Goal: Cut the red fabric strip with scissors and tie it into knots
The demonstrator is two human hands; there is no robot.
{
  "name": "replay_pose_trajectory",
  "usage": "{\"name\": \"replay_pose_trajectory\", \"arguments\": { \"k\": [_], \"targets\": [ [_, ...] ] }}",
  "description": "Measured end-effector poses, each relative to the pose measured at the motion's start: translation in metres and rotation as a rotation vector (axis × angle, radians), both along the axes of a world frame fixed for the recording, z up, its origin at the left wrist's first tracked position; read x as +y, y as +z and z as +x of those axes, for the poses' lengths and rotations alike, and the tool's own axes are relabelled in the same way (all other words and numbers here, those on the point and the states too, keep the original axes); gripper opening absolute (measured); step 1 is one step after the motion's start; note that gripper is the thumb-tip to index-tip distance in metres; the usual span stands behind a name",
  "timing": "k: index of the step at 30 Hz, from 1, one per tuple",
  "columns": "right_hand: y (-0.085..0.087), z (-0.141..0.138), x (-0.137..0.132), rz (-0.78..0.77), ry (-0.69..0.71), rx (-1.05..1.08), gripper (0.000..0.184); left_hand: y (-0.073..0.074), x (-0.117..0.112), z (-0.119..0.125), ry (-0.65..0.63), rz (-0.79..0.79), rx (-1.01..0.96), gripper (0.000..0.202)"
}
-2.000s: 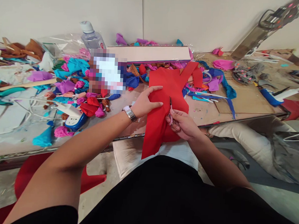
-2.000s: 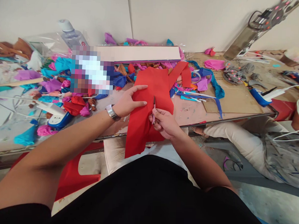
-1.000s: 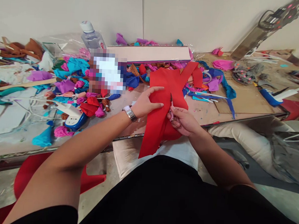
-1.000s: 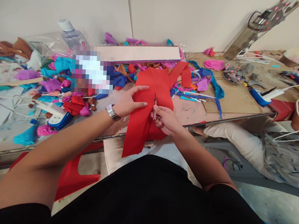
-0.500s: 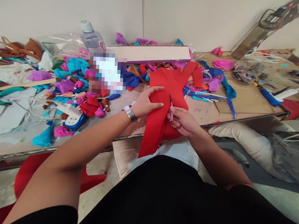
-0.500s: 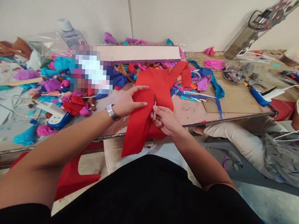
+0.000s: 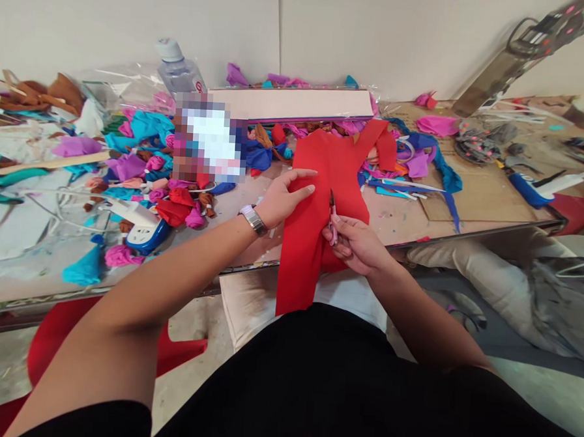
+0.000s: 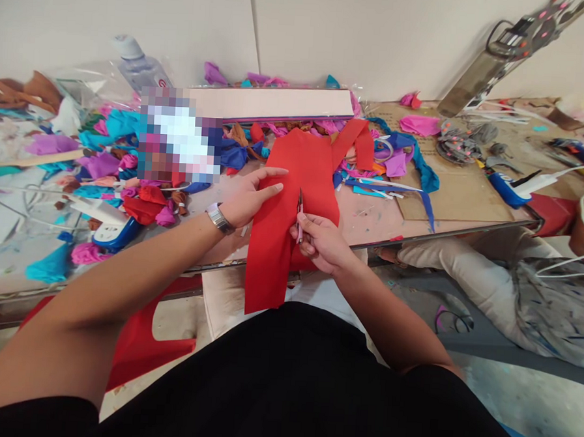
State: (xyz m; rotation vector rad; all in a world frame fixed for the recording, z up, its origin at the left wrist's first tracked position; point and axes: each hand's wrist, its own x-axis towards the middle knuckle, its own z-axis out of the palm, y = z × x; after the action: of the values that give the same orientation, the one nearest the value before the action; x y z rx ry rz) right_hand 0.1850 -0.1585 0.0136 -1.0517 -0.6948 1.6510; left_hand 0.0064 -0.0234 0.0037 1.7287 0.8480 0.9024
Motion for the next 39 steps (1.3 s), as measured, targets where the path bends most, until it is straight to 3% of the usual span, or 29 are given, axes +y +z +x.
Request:
{"name": "replay_pose_trajectory", "arguments": {
  "k": [10, 28, 39],
  "targets": [
    [0.004, 0.001, -0.004, -0.038, 0.003, 0.013, 0.048, 0.008, -0.005, -0.001, -0.033, 0.024, 0.040, 0.049],
    [0.005, -0.004, -0.002, -0.027, -0.038, -0.002, 0.043, 0.010, -0.007, -0.001, -0.016, 0.152, 0.128, 0.045],
    [0.002, -0.002, -0.002, -0.010, -0.017, -0.002, 0.046, 0.011, -0.007, 0.000, -0.018, 0.149, 0.117, 0.044]
  ]
}}
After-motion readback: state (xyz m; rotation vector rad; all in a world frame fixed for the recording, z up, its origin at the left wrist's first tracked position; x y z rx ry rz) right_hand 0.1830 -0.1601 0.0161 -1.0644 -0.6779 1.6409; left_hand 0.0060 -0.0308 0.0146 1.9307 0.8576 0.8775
